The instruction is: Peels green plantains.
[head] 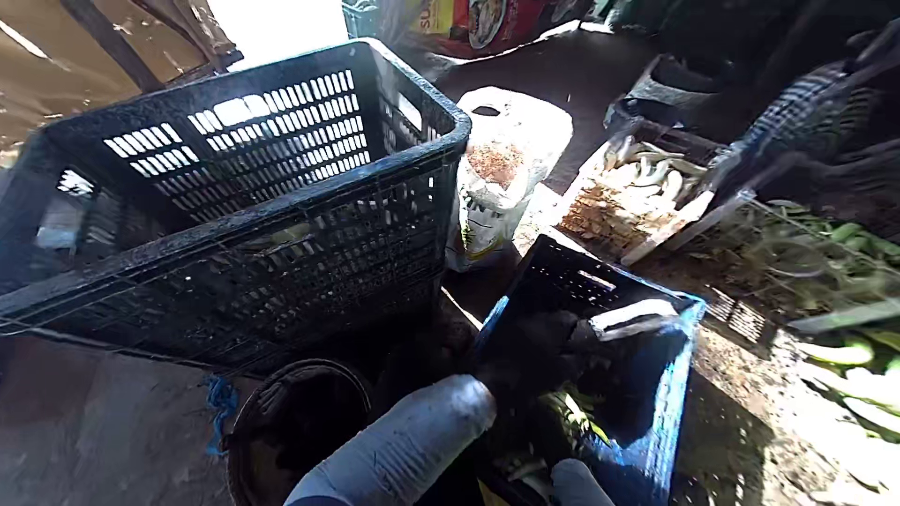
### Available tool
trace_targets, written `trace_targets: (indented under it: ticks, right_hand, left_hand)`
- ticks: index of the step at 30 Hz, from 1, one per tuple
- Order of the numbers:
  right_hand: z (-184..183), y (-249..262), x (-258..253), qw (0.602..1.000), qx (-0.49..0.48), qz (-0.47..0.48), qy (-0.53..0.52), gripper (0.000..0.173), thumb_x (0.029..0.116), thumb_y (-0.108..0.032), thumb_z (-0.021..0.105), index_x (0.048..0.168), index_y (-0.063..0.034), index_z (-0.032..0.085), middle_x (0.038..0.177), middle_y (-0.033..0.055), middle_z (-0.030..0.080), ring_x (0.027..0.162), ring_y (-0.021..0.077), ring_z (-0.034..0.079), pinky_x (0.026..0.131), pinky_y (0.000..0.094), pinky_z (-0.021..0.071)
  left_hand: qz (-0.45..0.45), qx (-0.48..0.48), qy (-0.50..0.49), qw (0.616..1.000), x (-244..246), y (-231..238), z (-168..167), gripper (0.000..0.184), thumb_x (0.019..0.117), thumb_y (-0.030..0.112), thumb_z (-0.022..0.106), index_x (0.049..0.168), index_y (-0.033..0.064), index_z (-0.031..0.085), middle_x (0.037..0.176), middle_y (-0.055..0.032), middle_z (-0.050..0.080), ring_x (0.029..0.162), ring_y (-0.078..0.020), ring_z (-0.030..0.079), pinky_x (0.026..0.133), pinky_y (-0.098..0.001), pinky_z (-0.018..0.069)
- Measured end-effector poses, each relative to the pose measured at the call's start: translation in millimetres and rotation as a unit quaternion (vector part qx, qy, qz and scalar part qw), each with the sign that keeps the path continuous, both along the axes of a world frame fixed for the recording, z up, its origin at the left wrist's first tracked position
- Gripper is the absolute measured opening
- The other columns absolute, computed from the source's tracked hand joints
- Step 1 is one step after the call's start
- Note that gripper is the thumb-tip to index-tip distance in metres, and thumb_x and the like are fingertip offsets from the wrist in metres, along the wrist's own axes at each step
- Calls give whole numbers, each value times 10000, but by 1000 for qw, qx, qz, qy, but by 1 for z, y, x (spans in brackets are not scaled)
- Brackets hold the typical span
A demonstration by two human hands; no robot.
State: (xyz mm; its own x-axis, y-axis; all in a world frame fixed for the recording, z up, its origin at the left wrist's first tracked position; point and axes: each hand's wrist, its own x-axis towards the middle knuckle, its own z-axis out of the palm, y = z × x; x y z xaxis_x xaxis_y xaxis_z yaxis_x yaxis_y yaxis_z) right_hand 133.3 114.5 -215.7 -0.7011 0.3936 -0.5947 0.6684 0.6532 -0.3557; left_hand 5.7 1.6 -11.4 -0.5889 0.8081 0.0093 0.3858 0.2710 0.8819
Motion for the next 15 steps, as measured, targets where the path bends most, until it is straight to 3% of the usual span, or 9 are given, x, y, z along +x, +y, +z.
trace_targets:
  ticks: [1, 3, 5, 6, 9, 11, 15]
  right_hand:
    - [10, 9, 6, 997, -29, -53, 52, 425, 1054, -241, 527, 1371, 38, 572, 1344, 271, 604, 1275, 395, 574, 1099, 550, 432]
    - [35, 28, 20, 959, -120, -184, 181, 373, 1076, -189, 471, 1338, 55, 574, 1189, 223, 663, 1048, 282, 665, 943, 449, 545]
    - [73, 41, 36, 880, -246, -260, 312, 322, 1084, -200, 433, 1240, 44, 574, 972, 111, 668, 781, 158, 673, 706, 342, 601]
    - [90, 49, 43, 848, -290, -263, 357, 316, 1057, -224, 444, 1191, 22, 591, 928, 76, 682, 743, 145, 679, 675, 336, 607]
    - [146, 59, 55, 770, -379, -296, 419, 271, 1050, -162, 403, 1154, -15, 606, 890, 42, 689, 737, 111, 656, 673, 296, 581]
    - [177, 60, 63, 752, -388, -291, 447, 349, 1075, -196, 360, 1259, -13, 594, 954, 46, 691, 761, 97, 647, 684, 275, 571]
    - [207, 59, 71, 692, -426, -305, 496, 368, 1041, -317, 459, 1250, -59, 620, 928, 76, 700, 751, 136, 666, 680, 300, 585]
  left_hand:
    - [-13, -19, 30, 999, 2, 1, -4, 302, 991, 243, 635, 1202, 29, 657, 1090, -151, 691, 1011, -263, 669, 905, -471, 543]
    - [-38, -69, 81, 994, 6, 1, -9, 348, 1036, 335, 552, 1236, 78, 672, 1157, -123, 697, 1089, -245, 663, 970, -461, 526]
    - [-81, -106, 88, 987, 13, 1, -6, 406, 1020, 365, 575, 1309, 90, 650, 1228, -139, 681, 1161, -267, 641, 1024, -485, 493]
    - [-104, -111, 91, 984, 16, 2, -6, 459, 976, 384, 650, 1331, 93, 639, 1246, -149, 672, 1175, -287, 632, 1030, -507, 487]
    - [-147, -95, 132, 976, 25, 8, -11, 624, 892, 474, 739, 1404, 143, 605, 1314, -146, 649, 1195, -306, 629, 1023, -533, 491]
    - [-130, -37, 184, 974, 35, 12, -12, 483, 954, 401, 670, 1351, 125, 662, 1257, -152, 688, 1123, -310, 678, 968, -527, 533]
    - [-90, -41, 174, 980, 42, 23, -1, 389, 996, 349, 628, 1281, 90, 684, 1235, -133, 697, 1107, -289, 680, 974, -536, 528]
